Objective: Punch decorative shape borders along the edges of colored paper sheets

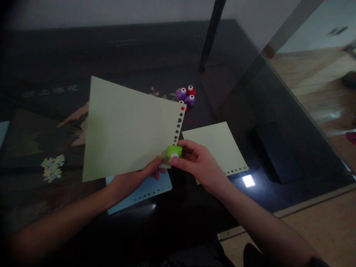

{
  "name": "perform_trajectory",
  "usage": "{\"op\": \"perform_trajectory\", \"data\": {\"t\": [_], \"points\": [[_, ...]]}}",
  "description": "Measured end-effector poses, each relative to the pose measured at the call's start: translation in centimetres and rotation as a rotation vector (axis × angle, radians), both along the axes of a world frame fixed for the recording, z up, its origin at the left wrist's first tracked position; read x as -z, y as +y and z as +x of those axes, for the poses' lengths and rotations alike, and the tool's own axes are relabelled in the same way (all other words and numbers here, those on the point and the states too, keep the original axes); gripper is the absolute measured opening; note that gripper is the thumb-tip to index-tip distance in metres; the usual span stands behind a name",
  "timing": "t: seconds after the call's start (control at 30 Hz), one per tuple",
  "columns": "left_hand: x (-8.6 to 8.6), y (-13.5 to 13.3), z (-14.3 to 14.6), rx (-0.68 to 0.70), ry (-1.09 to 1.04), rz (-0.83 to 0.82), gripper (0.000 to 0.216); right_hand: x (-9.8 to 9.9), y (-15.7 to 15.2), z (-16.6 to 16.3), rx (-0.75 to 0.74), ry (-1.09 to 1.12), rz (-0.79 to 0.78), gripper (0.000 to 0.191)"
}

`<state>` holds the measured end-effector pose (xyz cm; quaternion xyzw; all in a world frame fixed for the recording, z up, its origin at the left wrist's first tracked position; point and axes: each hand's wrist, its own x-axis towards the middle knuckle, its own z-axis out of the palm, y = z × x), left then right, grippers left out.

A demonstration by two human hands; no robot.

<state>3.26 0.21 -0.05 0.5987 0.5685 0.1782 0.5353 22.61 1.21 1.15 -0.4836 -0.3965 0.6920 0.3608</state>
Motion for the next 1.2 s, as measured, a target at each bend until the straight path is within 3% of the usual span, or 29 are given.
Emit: {"op": "perform_trajectory", "data": {"t": [0.53, 1.2], "points": [[0.36, -0.02, -0.05, 0.020, 0.013, 0.014, 0.045, 0.00, 0.24, -0.04, -0.016, -0.072, 0.058, 0.027], [0.26, 0.03, 0.01, 0.041, 0.029, -0.012, 0.047, 0.17, 0.34, -0.10, 0.013, -0.014, 0.030, 0.031]]}}
